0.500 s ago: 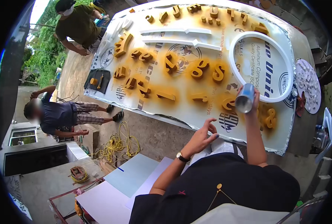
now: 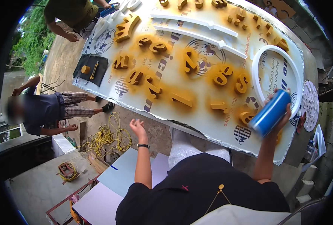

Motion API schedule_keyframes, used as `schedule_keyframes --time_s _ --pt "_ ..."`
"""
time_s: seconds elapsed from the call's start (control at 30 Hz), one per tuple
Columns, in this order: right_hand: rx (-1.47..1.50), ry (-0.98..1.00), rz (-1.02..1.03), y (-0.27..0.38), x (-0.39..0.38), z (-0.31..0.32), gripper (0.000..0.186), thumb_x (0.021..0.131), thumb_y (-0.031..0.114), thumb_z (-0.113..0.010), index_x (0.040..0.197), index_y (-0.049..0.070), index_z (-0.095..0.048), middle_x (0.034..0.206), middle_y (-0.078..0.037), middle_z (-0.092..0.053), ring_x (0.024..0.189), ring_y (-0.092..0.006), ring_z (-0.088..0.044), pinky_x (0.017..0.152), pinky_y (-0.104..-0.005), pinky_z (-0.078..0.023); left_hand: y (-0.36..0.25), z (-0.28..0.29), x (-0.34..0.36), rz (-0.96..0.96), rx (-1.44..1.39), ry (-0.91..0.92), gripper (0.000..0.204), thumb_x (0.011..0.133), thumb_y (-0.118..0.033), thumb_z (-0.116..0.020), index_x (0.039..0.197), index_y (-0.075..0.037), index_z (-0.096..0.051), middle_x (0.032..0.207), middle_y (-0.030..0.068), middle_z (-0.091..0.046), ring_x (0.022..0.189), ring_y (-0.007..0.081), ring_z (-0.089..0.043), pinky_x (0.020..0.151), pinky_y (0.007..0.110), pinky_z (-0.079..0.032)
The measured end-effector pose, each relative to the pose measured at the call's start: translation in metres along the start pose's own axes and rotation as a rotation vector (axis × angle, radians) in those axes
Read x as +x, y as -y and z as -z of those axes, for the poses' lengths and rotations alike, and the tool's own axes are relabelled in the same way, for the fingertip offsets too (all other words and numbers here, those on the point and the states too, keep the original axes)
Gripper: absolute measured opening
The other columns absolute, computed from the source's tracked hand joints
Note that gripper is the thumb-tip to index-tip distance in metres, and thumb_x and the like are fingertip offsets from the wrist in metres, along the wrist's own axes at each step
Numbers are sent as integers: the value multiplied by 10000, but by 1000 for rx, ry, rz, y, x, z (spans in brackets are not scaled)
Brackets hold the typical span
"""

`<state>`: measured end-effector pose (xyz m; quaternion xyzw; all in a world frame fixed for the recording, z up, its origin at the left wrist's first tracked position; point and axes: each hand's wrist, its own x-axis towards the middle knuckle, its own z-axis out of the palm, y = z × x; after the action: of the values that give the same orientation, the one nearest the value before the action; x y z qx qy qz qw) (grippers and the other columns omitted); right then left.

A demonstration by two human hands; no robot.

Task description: Applying gold spray paint to large 3D letters and sign components on a work table.

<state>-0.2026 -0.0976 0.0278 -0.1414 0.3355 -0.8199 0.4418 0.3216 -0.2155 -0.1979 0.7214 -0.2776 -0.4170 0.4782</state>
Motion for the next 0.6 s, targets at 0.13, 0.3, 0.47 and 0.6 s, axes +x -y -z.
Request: schedule_keyframes --time_s 0.13,0.3,0.47,0.6 --pt "-94 -281 224 -49 -12 -57 612 879 324 -543 1412 134 -308 1161 -198 -504 917 -279 -585 716 -434 -567 -14 6 120 56 7 -154 343 934 -216 -527 1204 -57 -388 1048 103 -530 826 166 -572 656 298 -462" --pt "-118 -294 167 -115 -17 -83 580 895 354 -513 1409 165 -323 1223 -163 -506 987 -278 -582 742 -438 -565 -32 23 219 165 193 -290 497 920 -285 -560 1261 -14 -321 1224 202 -424 1054 299 -494 858 388 -435" --pt "-242 60 231 -185 -55 -219 523 909 364 -508 1369 153 -374 1191 -170 -520 958 -280 -588 758 -420 -557 -55 18 261 112 638 -308 833 822 -351 -692 1396 -15 -192 1368 285 -251 1234 429 -332 1023 515 -318" --pt "71 -719 386 -171 -14 -120 518 891 391 -529 1269 53 -425 1147 -151 -537 929 -280 -608 731 -438 -559 -75 10 289 -110 873 -90 1103 699 -489 -769 1476 -104 -88 1438 286 -173 1250 485 -293 1045 549 -282"
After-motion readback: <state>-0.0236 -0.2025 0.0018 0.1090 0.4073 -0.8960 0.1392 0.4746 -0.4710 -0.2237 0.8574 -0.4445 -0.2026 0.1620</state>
